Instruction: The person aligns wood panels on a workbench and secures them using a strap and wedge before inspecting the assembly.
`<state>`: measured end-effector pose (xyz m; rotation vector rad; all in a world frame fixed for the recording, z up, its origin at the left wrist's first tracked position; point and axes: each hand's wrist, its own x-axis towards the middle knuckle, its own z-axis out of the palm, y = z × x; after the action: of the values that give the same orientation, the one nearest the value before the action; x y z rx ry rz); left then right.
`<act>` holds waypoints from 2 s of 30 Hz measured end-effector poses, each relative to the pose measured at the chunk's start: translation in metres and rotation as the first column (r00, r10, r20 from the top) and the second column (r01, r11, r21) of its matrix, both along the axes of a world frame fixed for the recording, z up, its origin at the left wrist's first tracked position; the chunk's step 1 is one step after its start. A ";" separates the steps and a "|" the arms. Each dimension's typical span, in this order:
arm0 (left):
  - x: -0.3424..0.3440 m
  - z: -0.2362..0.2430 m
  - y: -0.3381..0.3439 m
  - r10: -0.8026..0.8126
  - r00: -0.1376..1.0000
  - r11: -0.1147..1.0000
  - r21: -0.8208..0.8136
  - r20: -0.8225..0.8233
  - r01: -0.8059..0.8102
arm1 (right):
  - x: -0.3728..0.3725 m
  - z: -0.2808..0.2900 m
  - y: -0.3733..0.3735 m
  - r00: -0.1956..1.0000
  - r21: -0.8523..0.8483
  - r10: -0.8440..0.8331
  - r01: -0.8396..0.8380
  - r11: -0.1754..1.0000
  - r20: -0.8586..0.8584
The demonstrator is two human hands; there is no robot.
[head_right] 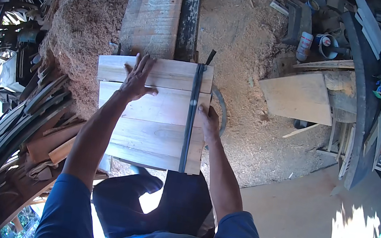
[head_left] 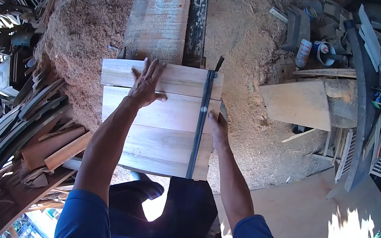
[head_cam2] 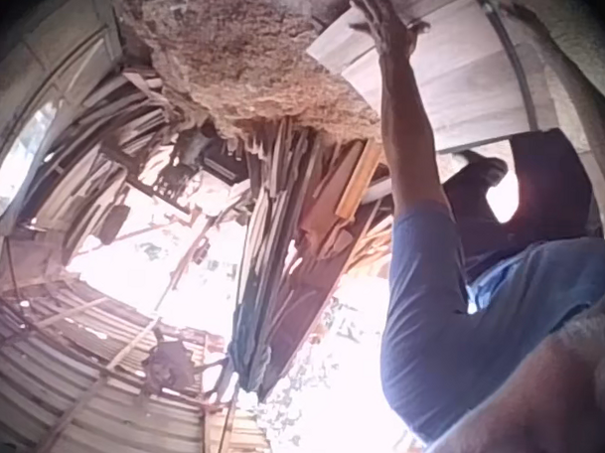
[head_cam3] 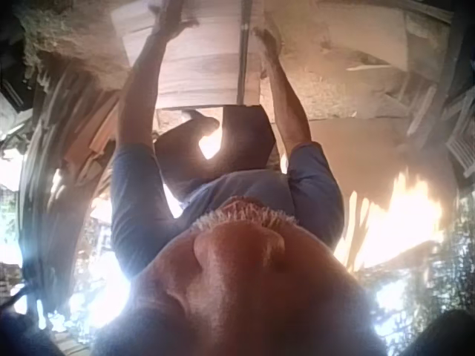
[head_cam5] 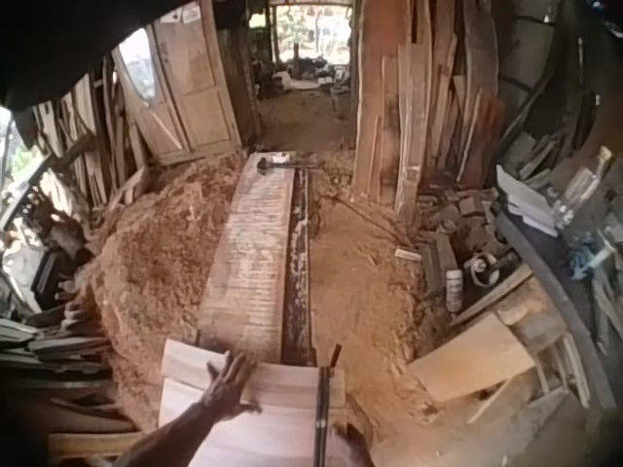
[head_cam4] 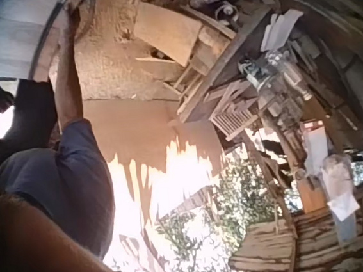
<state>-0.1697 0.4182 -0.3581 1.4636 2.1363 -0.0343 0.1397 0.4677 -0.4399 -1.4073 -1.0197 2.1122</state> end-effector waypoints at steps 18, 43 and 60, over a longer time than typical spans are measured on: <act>-0.043 0.001 -0.007 0.107 0.994 0.992 0.075 -0.024 -0.105 | -0.042 -0.017 -0.001 0.958 0.364 0.154 -0.237 0.901 0.242; -0.042 0.006 0.000 0.248 0.964 0.950 -0.170 -0.095 -0.261 | -0.248 0.215 0.231 0.790 0.724 0.559 -0.537 0.433 0.252; -0.032 -0.010 -0.010 0.408 0.910 0.903 -0.109 -0.079 -0.415 | -0.533 0.301 0.101 -0.383 -0.095 -0.075 -0.033 -0.995 0.921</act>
<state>-0.2012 0.4082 -0.3684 0.9267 2.4001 -0.0499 -0.3930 0.5682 -0.1388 -0.9883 2.1661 0.1785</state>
